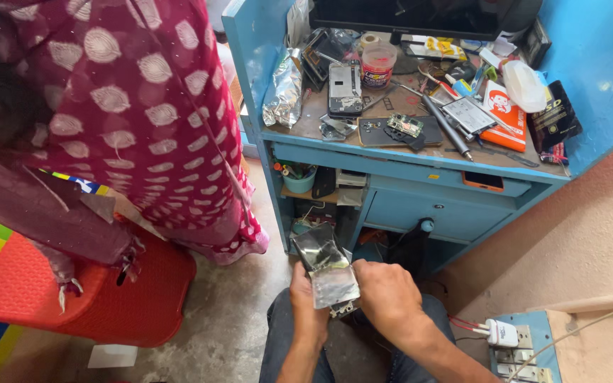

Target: The person disassembles a mobile phone by using a thin tool to pry apart the casing and internal components, removing various small parts and stickers by hand while seated at a desk.

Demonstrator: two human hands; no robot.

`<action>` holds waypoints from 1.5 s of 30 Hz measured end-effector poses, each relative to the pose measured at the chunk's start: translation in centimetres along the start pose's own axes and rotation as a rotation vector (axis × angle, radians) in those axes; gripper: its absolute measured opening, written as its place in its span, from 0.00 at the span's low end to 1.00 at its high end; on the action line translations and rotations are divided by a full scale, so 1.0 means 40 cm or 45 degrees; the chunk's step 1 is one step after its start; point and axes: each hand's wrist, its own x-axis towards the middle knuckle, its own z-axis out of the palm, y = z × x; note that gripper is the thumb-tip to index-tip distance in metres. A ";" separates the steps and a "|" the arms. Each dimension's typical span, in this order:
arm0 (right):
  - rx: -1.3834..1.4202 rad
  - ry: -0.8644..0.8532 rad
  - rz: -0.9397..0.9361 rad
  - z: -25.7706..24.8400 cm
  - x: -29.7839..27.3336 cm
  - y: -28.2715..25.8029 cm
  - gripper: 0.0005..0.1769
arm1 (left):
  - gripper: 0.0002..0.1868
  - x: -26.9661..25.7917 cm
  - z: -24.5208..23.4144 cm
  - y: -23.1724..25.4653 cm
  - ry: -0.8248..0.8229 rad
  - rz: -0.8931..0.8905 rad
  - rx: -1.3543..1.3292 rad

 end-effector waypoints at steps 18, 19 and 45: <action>0.251 0.286 -0.895 -0.079 0.092 0.058 0.23 | 0.24 -0.005 -0.025 0.099 -0.182 -0.057 0.350; 0.203 0.273 -0.920 -0.074 0.096 0.060 0.22 | 0.23 -0.007 -0.024 0.099 -0.180 -0.058 0.388; 0.517 0.750 -0.271 -0.169 0.442 0.196 0.07 | 0.26 -0.011 -0.055 0.045 -0.280 -0.311 0.111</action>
